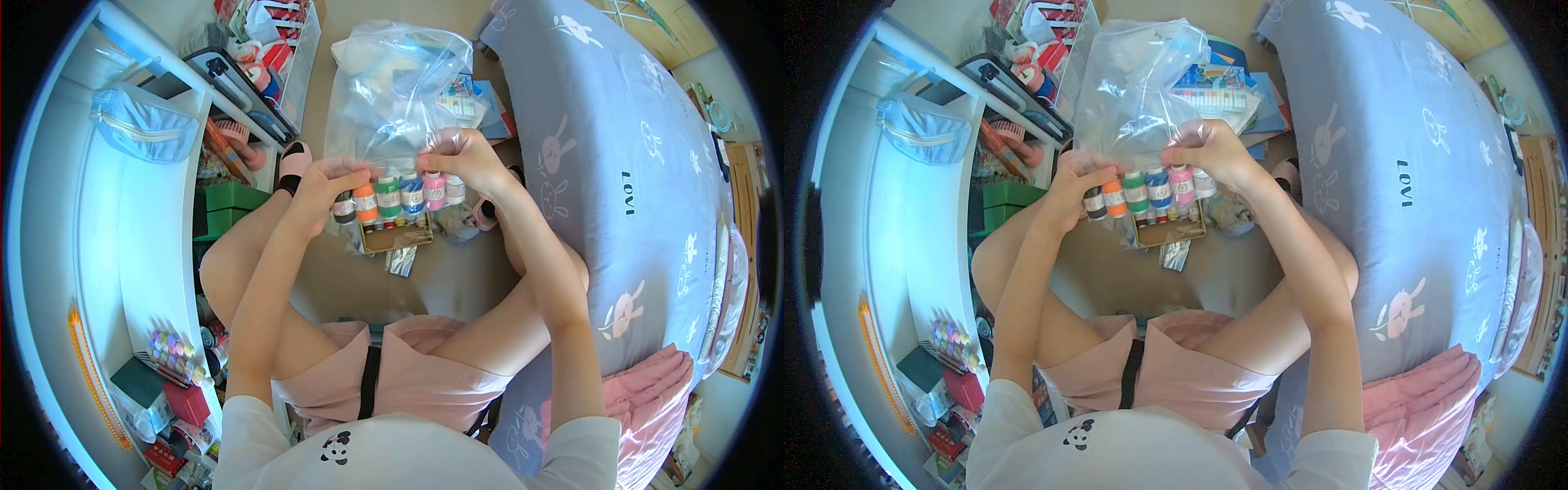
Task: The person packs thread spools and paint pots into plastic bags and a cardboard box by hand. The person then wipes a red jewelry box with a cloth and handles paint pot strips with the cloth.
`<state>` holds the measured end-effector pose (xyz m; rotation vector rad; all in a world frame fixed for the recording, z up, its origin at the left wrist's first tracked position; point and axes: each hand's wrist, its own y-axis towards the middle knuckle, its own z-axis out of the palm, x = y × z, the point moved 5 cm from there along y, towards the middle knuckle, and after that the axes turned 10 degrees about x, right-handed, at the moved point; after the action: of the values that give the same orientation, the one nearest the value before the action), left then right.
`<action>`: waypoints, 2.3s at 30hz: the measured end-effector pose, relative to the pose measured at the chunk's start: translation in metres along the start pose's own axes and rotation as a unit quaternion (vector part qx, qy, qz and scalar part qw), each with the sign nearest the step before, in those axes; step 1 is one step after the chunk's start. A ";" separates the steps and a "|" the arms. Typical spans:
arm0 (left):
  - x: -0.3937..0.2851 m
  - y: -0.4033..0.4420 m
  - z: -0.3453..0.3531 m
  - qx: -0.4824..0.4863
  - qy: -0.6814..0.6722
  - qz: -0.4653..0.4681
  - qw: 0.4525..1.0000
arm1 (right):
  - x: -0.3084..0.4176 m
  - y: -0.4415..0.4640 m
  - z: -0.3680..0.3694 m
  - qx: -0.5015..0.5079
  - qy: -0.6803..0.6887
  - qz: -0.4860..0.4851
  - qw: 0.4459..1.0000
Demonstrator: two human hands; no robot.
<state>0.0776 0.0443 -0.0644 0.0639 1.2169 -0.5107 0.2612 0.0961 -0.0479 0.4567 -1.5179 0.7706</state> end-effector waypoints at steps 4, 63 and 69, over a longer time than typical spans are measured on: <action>0.004 0.001 -0.007 -0.007 -0.059 -0.035 0.998 | -0.007 0.004 0.001 -0.065 0.028 -0.001 0.997; 0.197 0.057 -0.026 0.145 0.721 -0.017 0.677 | -0.311 -0.014 0.071 0.018 0.066 0.244 0.967; 0.187 0.053 -0.052 -0.110 0.469 -0.094 0.871 | -0.308 -0.008 0.052 0.056 -0.129 0.205 0.969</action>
<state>0.0998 0.0438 -0.2648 -0.0086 2.2512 -0.5172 0.2642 0.0038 -0.3462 0.3374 -1.8480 1.1591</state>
